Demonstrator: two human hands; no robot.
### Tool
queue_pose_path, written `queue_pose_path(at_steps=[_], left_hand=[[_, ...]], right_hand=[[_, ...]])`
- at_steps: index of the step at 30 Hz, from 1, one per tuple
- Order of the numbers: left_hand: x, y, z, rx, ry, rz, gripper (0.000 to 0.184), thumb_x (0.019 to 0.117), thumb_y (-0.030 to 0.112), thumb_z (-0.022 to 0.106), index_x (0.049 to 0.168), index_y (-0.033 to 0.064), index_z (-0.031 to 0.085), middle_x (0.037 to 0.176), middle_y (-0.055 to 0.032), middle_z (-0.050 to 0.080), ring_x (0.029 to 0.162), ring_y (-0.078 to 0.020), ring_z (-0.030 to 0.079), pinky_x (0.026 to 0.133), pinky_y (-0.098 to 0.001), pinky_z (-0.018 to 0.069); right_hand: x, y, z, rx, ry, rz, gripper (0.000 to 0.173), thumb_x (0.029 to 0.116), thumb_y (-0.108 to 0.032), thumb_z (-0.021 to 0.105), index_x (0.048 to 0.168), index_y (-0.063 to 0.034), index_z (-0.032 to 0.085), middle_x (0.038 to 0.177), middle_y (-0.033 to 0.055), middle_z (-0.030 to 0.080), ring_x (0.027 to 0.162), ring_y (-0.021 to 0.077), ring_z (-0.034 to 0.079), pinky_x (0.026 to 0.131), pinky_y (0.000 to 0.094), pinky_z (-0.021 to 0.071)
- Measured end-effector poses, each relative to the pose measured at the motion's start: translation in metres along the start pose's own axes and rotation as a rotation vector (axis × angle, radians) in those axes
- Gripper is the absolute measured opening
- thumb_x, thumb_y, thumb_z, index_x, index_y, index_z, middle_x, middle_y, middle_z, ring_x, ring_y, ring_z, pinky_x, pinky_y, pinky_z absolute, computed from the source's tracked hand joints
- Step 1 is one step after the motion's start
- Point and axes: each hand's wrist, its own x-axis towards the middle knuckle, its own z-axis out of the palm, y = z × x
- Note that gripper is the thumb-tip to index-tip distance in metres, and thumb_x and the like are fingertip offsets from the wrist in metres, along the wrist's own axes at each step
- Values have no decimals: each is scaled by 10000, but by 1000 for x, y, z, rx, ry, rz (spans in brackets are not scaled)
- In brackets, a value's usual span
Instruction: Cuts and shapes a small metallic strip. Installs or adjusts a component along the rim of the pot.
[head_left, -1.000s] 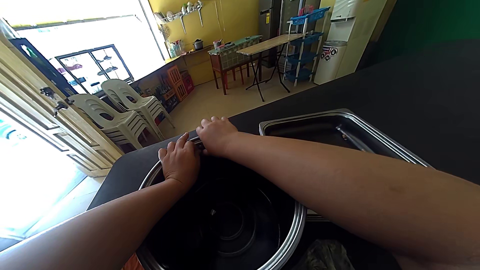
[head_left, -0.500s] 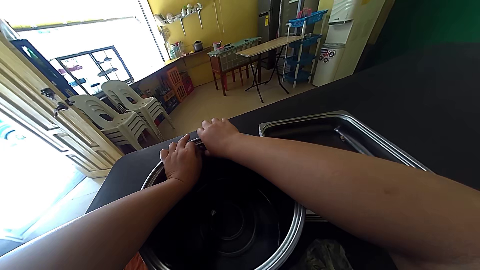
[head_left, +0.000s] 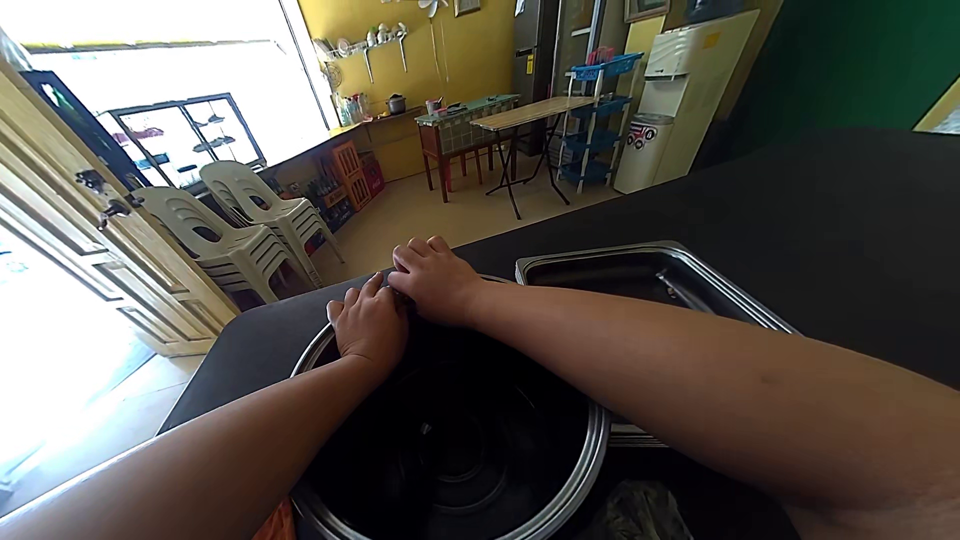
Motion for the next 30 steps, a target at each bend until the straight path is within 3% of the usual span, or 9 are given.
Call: queue_pose_path(at_steps=[3, 6, 13, 22, 26, 30], left_hand=[[0, 0, 0, -4, 11, 0, 252, 1043, 240, 567, 1166, 92, 730, 1492, -47, 578, 1297, -313, 563, 979, -572, 390], [0, -1, 2, -4, 18, 11, 259, 1050, 246, 555, 1141, 82, 733, 1499, -56, 570, 1297, -319, 564, 990, -579, 386], [-1, -2, 5, 7, 53, 25, 262, 1045, 227, 562, 1170, 72, 733, 1511, -62, 560, 1289, -326, 570, 981, -573, 392], [0, 0, 0, 23, -2, -2, 279, 1059, 259, 544, 1174, 93, 736, 1526, -60, 545, 1302, -322, 562, 995, -569, 389], [4, 5, -9, 46, -105, -41, 286, 1066, 268, 524, 1174, 101, 730, 1587, -66, 472, 1344, -334, 525, 1005, -585, 381], [17, -1, -34, -51, -377, -6, 281, 1025, 254, 605, 1237, 95, 697, 1547, -110, 501, 1454, -336, 423, 1062, -693, 340]], right_hand=[[1, -1, 0, 26, 13, 41, 429, 822, -94, 787, 1234, -53, 673, 1245, 193, 611, 1205, 379, 565, 960, 542, 426], [1, -4, -3, 32, -38, 95, 495, 811, -143, 826, 1258, -30, 645, 1267, 211, 604, 1214, 393, 571, 971, 563, 431], [3, -4, 2, -78, -34, 52, 318, 892, -122, 722, 1173, 19, 676, 1239, 219, 637, 1192, 383, 596, 959, 542, 443], [3, -1, 2, -95, -77, 34, 265, 915, -155, 708, 1114, 19, 689, 1172, 181, 669, 1197, 365, 586, 960, 548, 419], [3, -1, 3, -98, -82, 34, 256, 916, -144, 702, 1119, 12, 695, 1187, 167, 670, 1197, 352, 585, 961, 539, 417], [2, -2, 3, -84, -70, 36, 249, 899, -131, 725, 1106, 8, 704, 1177, 154, 679, 1186, 344, 589, 959, 533, 415]])
